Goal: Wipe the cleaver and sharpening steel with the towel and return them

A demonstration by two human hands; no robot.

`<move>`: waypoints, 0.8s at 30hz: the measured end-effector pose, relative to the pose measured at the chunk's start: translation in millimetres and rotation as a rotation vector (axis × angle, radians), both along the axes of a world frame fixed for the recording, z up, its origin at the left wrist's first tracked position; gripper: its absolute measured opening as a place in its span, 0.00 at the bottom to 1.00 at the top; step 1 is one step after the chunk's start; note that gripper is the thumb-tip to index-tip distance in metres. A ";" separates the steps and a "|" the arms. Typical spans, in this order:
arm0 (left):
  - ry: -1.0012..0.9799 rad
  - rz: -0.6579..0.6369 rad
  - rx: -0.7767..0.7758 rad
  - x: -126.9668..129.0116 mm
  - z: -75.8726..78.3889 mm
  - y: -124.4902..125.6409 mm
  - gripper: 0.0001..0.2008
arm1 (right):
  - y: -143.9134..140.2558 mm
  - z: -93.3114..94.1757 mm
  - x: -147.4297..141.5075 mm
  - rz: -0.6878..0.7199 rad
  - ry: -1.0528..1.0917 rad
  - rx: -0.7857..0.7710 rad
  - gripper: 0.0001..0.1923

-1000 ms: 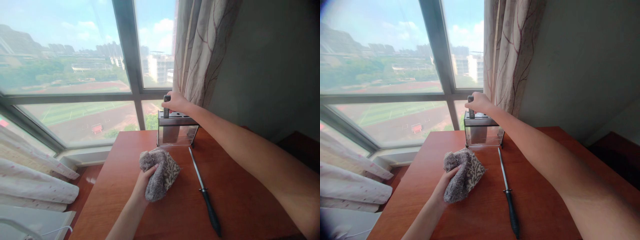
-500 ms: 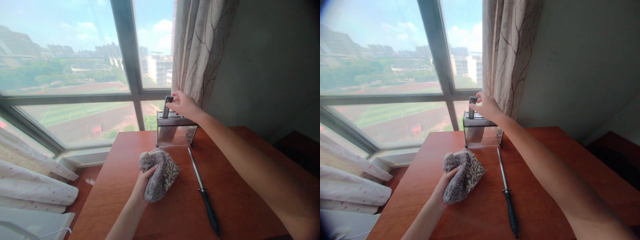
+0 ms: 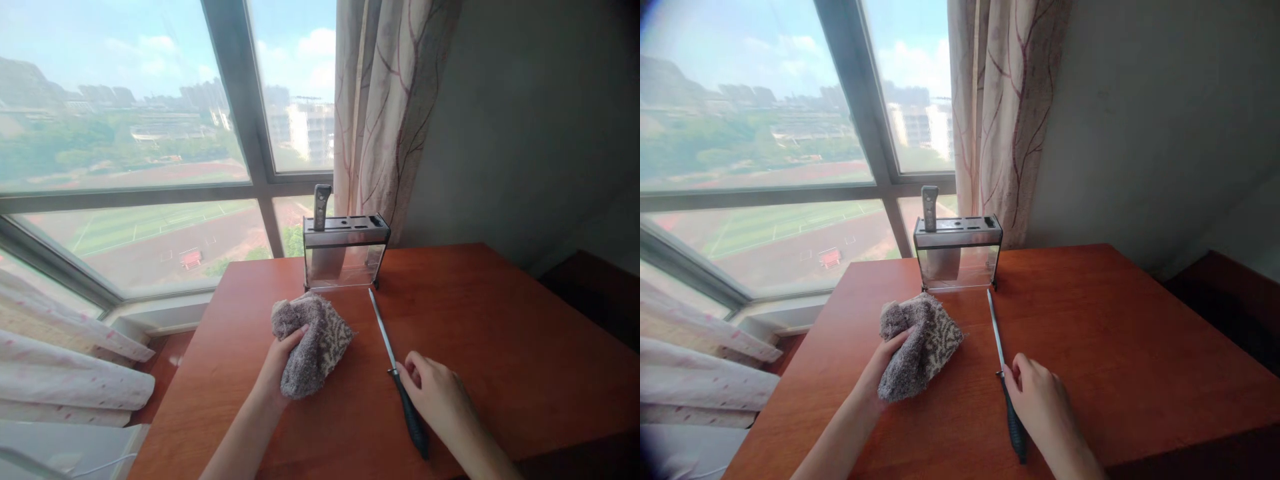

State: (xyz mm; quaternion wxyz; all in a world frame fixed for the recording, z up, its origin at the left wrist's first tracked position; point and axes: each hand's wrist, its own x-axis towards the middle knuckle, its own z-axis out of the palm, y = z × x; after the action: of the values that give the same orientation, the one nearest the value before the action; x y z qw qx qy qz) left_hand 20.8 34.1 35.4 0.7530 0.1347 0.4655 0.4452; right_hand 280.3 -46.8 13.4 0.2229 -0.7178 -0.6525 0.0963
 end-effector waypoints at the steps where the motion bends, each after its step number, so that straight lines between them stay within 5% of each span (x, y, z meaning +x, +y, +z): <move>1: 0.001 -0.001 -0.008 1.2 -0.3 0.2 0.20 | -9.0 -9.2 -0.4 -0.014 -0.045 -0.041 0.15; 8: -0.019 0.020 -0.031 4.0 2.8 -1.4 0.11 | -31.6 -12.6 -16.0 -0.042 -0.213 -0.228 0.15; 15: -0.022 0.049 -0.011 2.0 5.2 -2.1 0.14 | -27.5 -7.5 -20.9 -0.068 -0.189 -0.317 0.09; 24: -0.038 0.046 0.010 -0.4 3.3 -2.0 0.15 | -29.3 -15.8 3.7 -0.033 0.238 -0.288 0.13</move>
State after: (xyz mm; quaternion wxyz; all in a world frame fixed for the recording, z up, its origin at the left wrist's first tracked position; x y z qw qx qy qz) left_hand 20.4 32.1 38.8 0.7505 0.1191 0.4520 0.4673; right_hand 284.0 -76.1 -2.4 0.1949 -0.7367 -0.5890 0.2692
